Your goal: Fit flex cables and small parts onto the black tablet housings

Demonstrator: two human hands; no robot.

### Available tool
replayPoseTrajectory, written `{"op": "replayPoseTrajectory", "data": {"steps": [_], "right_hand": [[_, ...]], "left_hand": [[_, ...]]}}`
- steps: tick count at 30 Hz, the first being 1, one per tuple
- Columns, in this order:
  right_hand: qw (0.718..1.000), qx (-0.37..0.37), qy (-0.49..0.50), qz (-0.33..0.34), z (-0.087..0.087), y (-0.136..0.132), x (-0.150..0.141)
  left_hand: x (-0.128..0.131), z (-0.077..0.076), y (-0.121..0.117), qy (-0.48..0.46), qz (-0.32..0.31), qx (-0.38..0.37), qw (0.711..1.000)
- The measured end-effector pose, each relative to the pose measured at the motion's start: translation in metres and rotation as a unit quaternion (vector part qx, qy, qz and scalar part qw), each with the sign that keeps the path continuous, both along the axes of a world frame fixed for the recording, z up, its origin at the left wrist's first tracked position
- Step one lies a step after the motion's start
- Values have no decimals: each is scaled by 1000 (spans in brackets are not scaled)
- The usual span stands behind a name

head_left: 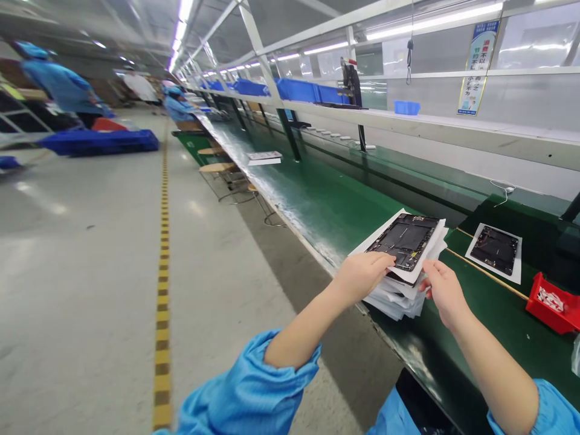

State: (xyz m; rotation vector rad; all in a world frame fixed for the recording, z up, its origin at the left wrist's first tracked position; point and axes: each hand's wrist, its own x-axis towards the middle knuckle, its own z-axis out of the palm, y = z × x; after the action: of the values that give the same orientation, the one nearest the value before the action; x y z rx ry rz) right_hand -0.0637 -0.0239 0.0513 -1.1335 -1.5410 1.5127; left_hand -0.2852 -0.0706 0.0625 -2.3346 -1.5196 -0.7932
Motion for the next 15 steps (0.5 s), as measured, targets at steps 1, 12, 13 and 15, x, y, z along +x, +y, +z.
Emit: {"op": "replayPoseTrajectory", "data": {"steps": [1,12,13,15], "right_hand": [[1000,21,-9,-2,-3,-2,3],[979,191,-64,13,-15,-28,13],[980,190,-57,14,-15,-28,13],[983,181,-36,10,-15,-28,14]], "left_hand": [[0,0,1,-9,9,11,1000],[-24,49,39,-165,283,164,930],[-26,58,40,-173,292,179,923],[-26,73,35,-185,299,212,912]]}}
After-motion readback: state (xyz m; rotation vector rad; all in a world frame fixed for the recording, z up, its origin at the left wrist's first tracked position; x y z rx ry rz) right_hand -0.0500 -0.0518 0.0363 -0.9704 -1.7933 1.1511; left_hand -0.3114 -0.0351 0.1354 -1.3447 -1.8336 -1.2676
